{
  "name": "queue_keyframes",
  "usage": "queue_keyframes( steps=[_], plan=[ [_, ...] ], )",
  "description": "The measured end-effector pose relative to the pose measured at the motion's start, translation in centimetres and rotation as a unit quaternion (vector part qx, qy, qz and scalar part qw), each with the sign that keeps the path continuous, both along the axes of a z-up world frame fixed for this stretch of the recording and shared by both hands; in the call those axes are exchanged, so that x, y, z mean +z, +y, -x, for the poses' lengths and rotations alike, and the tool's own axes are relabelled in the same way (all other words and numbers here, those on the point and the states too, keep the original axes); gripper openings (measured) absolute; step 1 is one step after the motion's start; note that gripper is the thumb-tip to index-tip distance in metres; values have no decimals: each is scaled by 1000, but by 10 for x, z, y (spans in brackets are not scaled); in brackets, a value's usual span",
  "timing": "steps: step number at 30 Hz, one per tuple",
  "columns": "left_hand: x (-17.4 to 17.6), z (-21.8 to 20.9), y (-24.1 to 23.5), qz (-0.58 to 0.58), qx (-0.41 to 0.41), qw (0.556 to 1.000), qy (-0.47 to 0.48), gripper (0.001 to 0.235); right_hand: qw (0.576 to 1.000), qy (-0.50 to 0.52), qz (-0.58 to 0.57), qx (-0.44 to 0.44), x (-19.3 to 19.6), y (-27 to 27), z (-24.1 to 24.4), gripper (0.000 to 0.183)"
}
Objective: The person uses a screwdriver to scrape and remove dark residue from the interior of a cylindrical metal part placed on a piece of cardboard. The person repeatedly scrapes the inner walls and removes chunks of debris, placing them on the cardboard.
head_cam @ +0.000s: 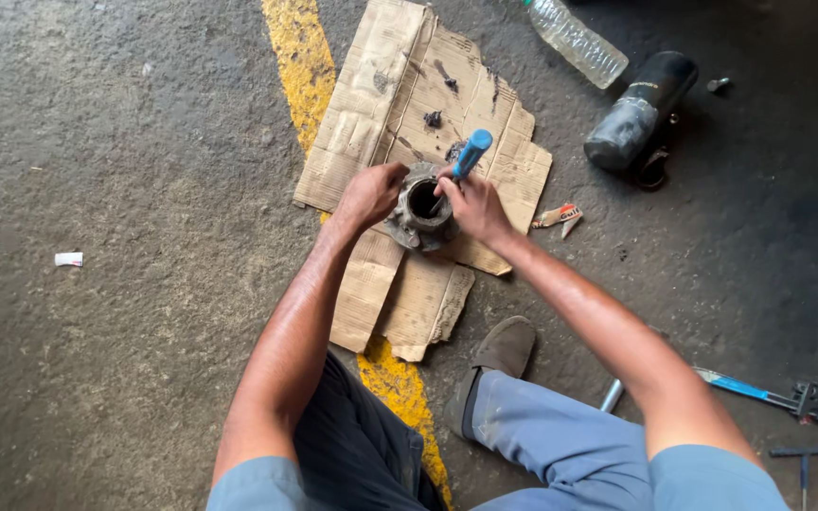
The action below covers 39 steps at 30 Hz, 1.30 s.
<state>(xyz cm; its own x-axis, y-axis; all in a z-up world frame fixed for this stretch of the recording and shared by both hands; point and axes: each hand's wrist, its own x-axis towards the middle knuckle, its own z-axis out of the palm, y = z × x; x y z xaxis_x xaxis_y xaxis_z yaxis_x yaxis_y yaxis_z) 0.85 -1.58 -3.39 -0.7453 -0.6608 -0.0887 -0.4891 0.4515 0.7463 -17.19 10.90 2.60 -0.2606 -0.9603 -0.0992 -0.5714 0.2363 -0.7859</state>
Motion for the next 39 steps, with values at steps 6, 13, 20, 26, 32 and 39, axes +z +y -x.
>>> queue_keyframes(
  steps=[6, 13, 20, 26, 32, 39],
  plan=[
    [5, 4, 3, -30, 3, 1000, 7, 29, 998, -48, 21, -21, -20, 10, 0, 21],
    [11, 14, 1, -9, -11, 1000, -3, 30, 991, -16, 136, 10, -14, 6, -11, 23],
    [-6, 12, -1, -30, -23, 999, -8, 33, 995, -19, 81, -46, -32, 17, -20, 26],
    [-6, 4, -2, -21, -12, 1000, -10, 28, 999, 0, -33, -10, -30, 9, -11, 31],
    [-2, 0, -1, -5, -6, 1000, -18, 29, 981, -68, 184, -8, -33, 5, -5, 27],
    [3, 3, -1, 1, -3, 1000, 5, 29, 993, 24, 114, -4, -35, -1, -10, 29]
  ],
)
